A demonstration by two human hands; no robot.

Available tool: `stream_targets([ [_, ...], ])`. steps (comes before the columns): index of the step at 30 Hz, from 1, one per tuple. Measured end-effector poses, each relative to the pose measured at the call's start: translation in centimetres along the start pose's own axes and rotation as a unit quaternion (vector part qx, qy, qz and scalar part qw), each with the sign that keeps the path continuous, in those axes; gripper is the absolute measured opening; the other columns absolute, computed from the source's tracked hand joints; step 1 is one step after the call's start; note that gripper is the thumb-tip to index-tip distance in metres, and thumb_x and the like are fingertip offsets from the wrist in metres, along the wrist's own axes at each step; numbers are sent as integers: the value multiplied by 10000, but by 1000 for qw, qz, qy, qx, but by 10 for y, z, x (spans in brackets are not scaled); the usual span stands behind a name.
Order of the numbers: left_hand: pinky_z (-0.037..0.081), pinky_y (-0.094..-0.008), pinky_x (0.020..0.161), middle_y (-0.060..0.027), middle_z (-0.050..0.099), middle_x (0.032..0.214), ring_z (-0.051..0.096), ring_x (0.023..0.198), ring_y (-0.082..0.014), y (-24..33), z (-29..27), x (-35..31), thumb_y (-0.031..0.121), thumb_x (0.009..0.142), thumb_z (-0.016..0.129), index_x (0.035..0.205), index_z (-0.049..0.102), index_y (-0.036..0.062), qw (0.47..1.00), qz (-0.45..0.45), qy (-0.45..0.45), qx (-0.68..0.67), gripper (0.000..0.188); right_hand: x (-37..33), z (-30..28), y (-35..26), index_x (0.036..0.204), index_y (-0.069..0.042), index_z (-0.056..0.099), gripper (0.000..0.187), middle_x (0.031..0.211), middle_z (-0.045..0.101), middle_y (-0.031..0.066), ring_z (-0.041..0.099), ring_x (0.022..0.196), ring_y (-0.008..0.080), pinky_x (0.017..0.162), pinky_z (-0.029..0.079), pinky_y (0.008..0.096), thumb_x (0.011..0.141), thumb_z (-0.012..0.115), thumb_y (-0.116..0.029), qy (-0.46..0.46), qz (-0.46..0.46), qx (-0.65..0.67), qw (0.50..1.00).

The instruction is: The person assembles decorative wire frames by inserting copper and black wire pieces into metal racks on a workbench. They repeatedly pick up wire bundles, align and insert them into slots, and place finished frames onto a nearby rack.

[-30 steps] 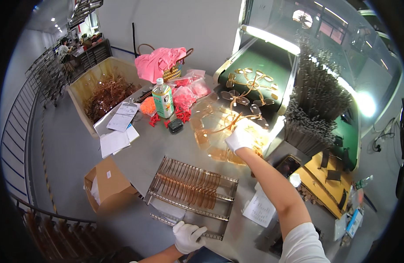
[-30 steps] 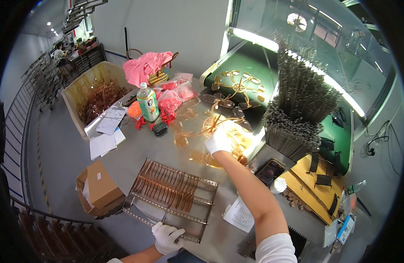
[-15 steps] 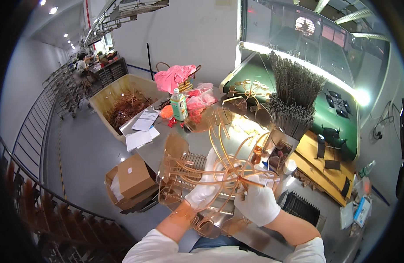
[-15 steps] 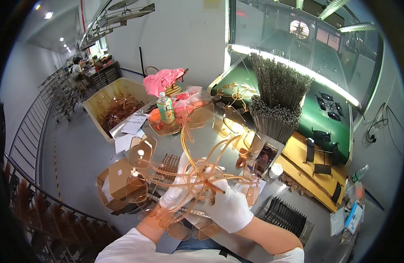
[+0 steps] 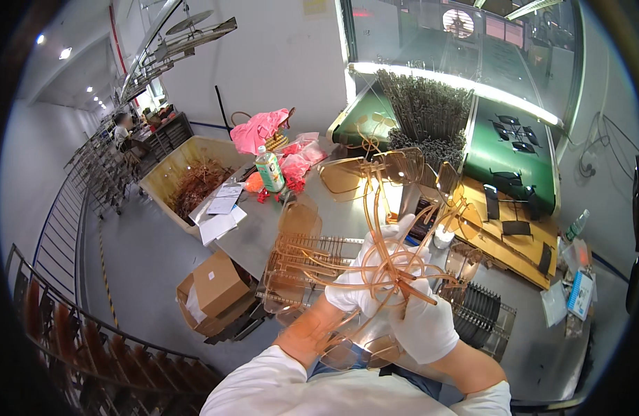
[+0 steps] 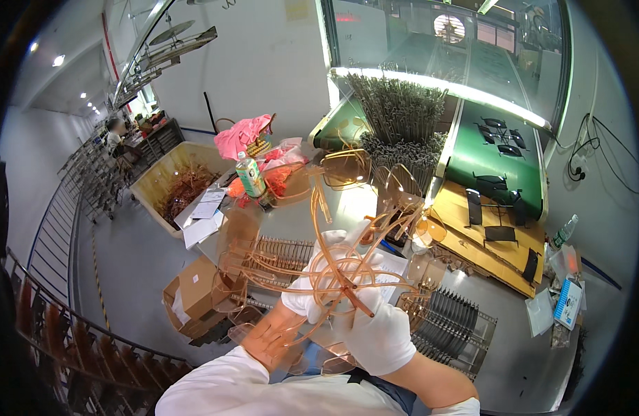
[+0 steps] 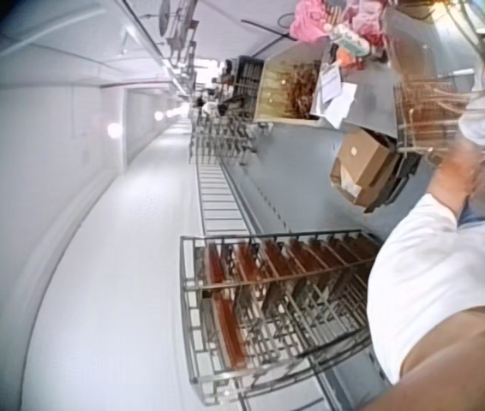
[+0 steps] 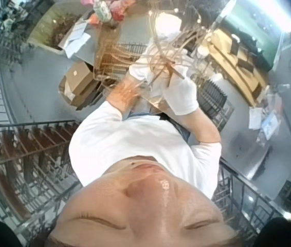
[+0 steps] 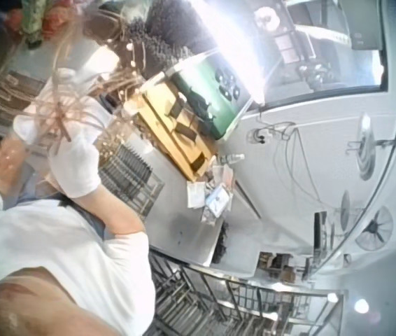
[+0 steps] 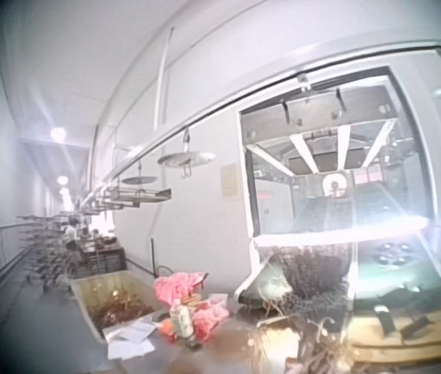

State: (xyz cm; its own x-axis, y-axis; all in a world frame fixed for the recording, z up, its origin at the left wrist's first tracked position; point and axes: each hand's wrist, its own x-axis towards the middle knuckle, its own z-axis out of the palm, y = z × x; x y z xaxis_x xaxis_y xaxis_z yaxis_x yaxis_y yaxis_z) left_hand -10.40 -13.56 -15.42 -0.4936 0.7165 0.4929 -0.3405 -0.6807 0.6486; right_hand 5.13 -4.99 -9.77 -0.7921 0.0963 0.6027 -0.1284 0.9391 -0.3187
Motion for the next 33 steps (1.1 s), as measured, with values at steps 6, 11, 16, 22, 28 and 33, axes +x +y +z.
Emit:
stream_targets([
  [6, 582, -472, 1019, -249, 509, 1460, 611, 1278, -375, 10, -6, -4, 211, 1010, 677, 1573, 268, 177, 998, -44, -36, 10, 696, -3, -12, -2, 1035, -32, 517, 225, 754, 633, 147, 655, 560, 307, 479, 511, 405, 881, 664, -102, -40, -27, -40, 998],
  [11, 523, -530, 1087, -239, 518, 1453, 587, 1310, -392, 25, -9, 2, 242, 915, 806, 1567, 308, 135, 996, -60, -71, -15, 828, -5, -17, 6, 1106, -76, 560, 331, 895, 662, 163, 672, 670, 356, 581, 537, 439, 806, 697, -47, -6, -16, 63, 998],
  [16, 502, -535, 1099, -212, 506, 1488, 561, 1343, -386, 34, -20, 8, 458, 757, 923, 1595, 281, 117, 988, -83, -124, -49, 1109, 8, -32, 12, 1126, -80, 580, 401, 946, 643, 157, 670, 693, 351, 614, 542, 432, 754, 728, -43, -22, -78, -3, 997],
  [22, 502, -508, 1098, -179, 516, 1483, 571, 1333, -338, 37, -17, 12, 512, 810, 866, 1595, 286, 87, 980, -110, -156, -53, 1065, 16, -37, 7, 1037, -85, 575, 320, 933, 622, 158, 644, 774, 391, 679, 521, 466, 764, 719, 1, -62, -59, -21, 996],
  [28, 530, -436, 1040, -130, 552, 1443, 573, 1315, -258, 45, -17, 13, 345, 683, 982, 1622, 214, 79, 970, -203, -132, 24, 1242, 18, -22, 21, 1053, -100, 630, 311, 920, 628, 129, 658, 652, 303, 583, 553, 394, 755, 717, -76, -63, -106, -96, 988],
  [33, 563, -509, 979, -122, 528, 1449, 550, 1353, -335, 46, -4, 13, 241, 651, 996, 1588, 279, 185, 967, -204, -133, -81, 1181, 21, 1, 32, 1022, -39, 656, 208, 924, 663, 145, 672, 726, 322, 639, 546, 413, 817, 635, -13, -27, -112, -139, 984],
])
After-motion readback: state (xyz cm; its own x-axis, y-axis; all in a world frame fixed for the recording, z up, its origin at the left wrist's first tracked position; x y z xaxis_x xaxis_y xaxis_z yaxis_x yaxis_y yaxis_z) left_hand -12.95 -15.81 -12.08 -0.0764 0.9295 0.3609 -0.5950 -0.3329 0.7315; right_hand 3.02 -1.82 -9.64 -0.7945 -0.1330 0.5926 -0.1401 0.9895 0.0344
